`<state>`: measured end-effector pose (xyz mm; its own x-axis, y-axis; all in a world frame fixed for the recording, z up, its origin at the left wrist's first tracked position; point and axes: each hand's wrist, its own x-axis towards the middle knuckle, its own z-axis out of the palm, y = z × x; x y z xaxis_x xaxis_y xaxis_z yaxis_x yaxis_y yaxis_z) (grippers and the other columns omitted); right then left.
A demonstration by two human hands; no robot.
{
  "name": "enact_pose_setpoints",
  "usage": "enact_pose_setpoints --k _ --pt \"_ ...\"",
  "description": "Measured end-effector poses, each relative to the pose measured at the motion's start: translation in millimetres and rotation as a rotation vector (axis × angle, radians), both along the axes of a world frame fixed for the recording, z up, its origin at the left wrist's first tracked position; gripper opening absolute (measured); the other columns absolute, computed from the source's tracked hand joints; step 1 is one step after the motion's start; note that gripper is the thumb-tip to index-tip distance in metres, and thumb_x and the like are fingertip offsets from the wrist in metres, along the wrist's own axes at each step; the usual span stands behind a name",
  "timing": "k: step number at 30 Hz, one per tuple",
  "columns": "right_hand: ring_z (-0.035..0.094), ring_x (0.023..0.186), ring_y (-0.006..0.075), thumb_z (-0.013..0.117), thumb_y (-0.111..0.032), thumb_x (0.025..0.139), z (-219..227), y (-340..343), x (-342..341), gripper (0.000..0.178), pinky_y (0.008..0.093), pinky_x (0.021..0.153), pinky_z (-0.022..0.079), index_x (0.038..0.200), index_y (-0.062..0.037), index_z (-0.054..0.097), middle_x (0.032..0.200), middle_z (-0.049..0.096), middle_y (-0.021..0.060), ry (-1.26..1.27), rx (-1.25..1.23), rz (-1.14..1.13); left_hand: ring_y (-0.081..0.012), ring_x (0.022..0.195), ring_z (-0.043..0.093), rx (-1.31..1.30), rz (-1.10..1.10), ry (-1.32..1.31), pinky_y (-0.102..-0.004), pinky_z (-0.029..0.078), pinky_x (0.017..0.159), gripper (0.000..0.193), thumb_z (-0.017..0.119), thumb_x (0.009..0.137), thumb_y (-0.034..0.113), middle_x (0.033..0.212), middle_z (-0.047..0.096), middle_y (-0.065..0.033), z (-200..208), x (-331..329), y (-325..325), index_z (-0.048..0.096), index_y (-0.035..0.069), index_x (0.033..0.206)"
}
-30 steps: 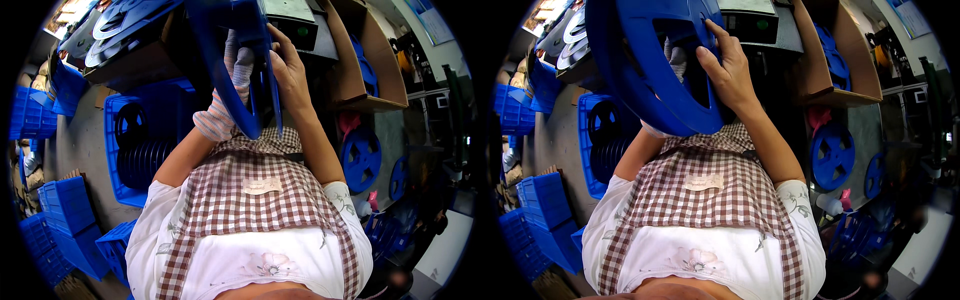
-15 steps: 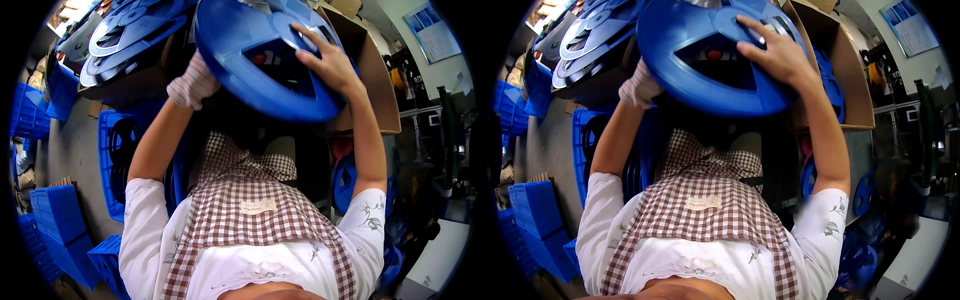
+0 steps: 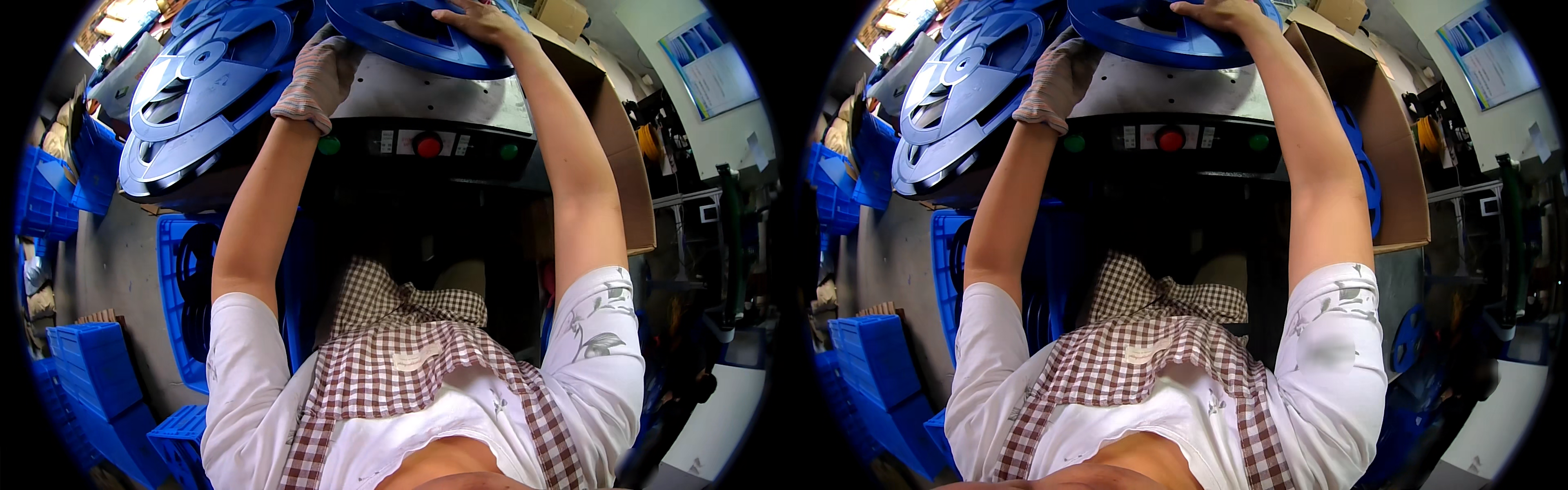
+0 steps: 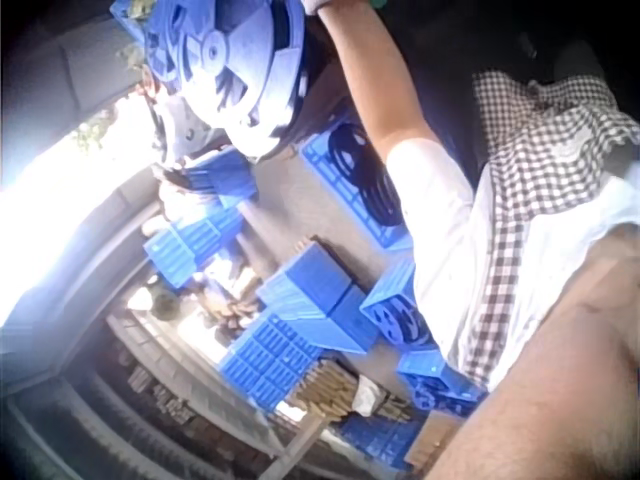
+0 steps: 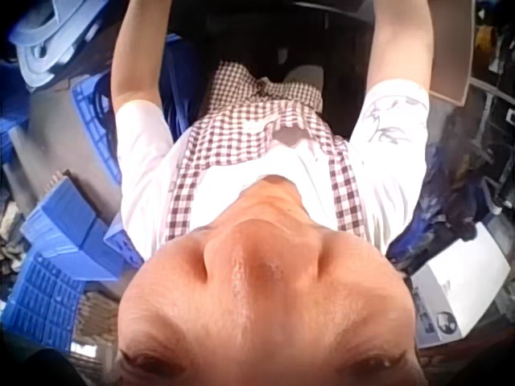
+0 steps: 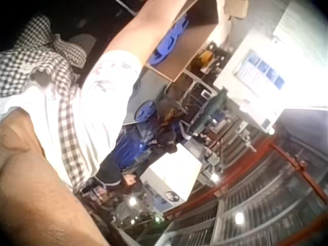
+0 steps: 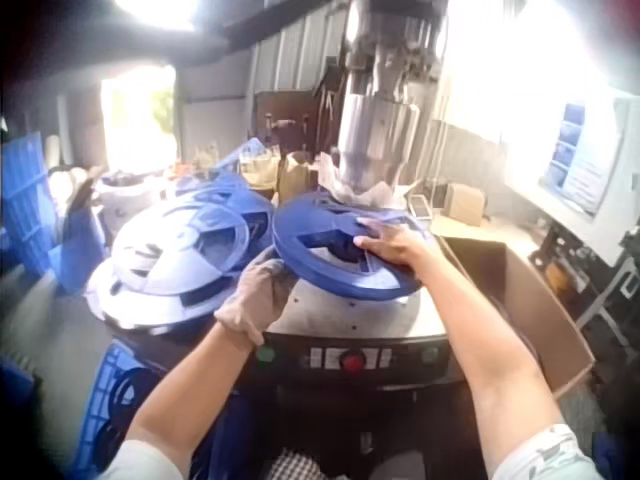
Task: The person repeatedly picks up blue plastic wheel-like parts, places them on a machine, presses a button, and then stacks the parts into a blue crate. The process is repeated continuously throughout the clip.
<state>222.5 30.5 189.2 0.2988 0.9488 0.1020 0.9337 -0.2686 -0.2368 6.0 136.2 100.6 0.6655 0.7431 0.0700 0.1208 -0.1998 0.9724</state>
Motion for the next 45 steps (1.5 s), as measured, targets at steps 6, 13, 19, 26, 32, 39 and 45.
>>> enact_pose_setpoints --k 6,13,19,26,32,39,45 --pt "0.047 0.128 0.0354 0.053 -0.055 0.09 -1 9 8 0.067 0.0405 0.109 0.035 0.146 -0.0205 0.039 0.141 0.048 0.0195 -0.073 -0.011 0.048 -0.018 0.126 0.049 -0.463 -0.005 -0.38 -0.0282 0.039 0.11 0.034 0.04 0.102 0.02 0.136 0.053 -0.0034 20 -6 -39 0.048 0.012 0.134" --pt "0.043 0.132 0.0344 0.051 -0.055 0.091 -8 24 26 0.065 0.0413 0.11 0.033 0.145 -0.0201 0.041 0.142 0.047 0.0206 -0.085 -0.033 0.123 -0.0206 0.106 0.064 -0.842 -0.066 -0.658 -0.028 0.056 0.095 0.036 0.042 0.101 0.016 0.137 0.047 -0.0237 2 7 -45 0.04 -0.002 0.133" --pt "0.037 0.136 0.037 0.048 -0.06 0.09 -7 13 15 0.069 0.0431 0.114 0.027 0.146 -0.0212 0.039 0.145 0.043 0.0214 -0.24 -0.028 0.114 -0.0139 0.07 0.071 -0.895 0.004 -0.604 -0.0119 0.058 0.049 0.04 0.051 0.097 0.014 0.126 0.05 -0.0336 -11 3 -53 0.04 -0.007 0.128" --pt "0.037 0.136 0.038 0.05 -0.059 0.09 -13 9 16 0.068 0.0424 0.114 0.027 0.145 -0.0197 0.041 0.144 0.042 0.0237 -0.237 -0.017 0.147 -0.0289 0.088 0.071 -0.766 -0.008 -0.581 -0.017 0.061 0.061 0.04 0.05 0.098 0.016 0.116 0.056 -0.0331 -29 3 -55 0.04 -0.012 0.124" --pt "0.044 0.13 0.0399 0.052 -0.06 0.088 -18 11 26 0.066 0.046 0.109 0.034 0.142 -0.0212 0.046 0.137 0.048 0.0257 -0.286 0.034 0.157 -0.0319 0.098 0.068 -0.762 0.003 -0.535 -0.0324 0.061 0.085 0.037 0.049 0.099 0.017 0.119 0.059 -0.0247 -4 -8 -78 0.043 -0.011 0.124" --pt "0.049 0.127 0.0373 0.055 -0.057 0.087 -16 13 16 0.064 0.044 0.107 0.037 0.139 -0.0206 0.049 0.135 0.053 0.0217 -0.248 0.025 0.111 -0.027 0.094 0.07 -0.755 -0.04 -0.61 -0.0336 0.061 0.085 0.027 0.048 0.1 0.015 0.11 0.064 -0.0194 -12 -7 -78 0.053 -0.007 0.115" --pt "0.052 0.123 0.0352 0.058 -0.052 0.087 -15 15 9 0.061 0.0416 0.105 0.04 0.137 -0.0173 0.052 0.13 0.057 0.021 -0.255 0.07 0.147 -0.0263 0.091 0.07 -0.841 -0.016 -0.592 -0.0303 0.062 0.08 0.022 0.049 0.098 0.011 0.107 0.065 -0.0174 -16 -3 -72 0.055 -0.006 0.111"
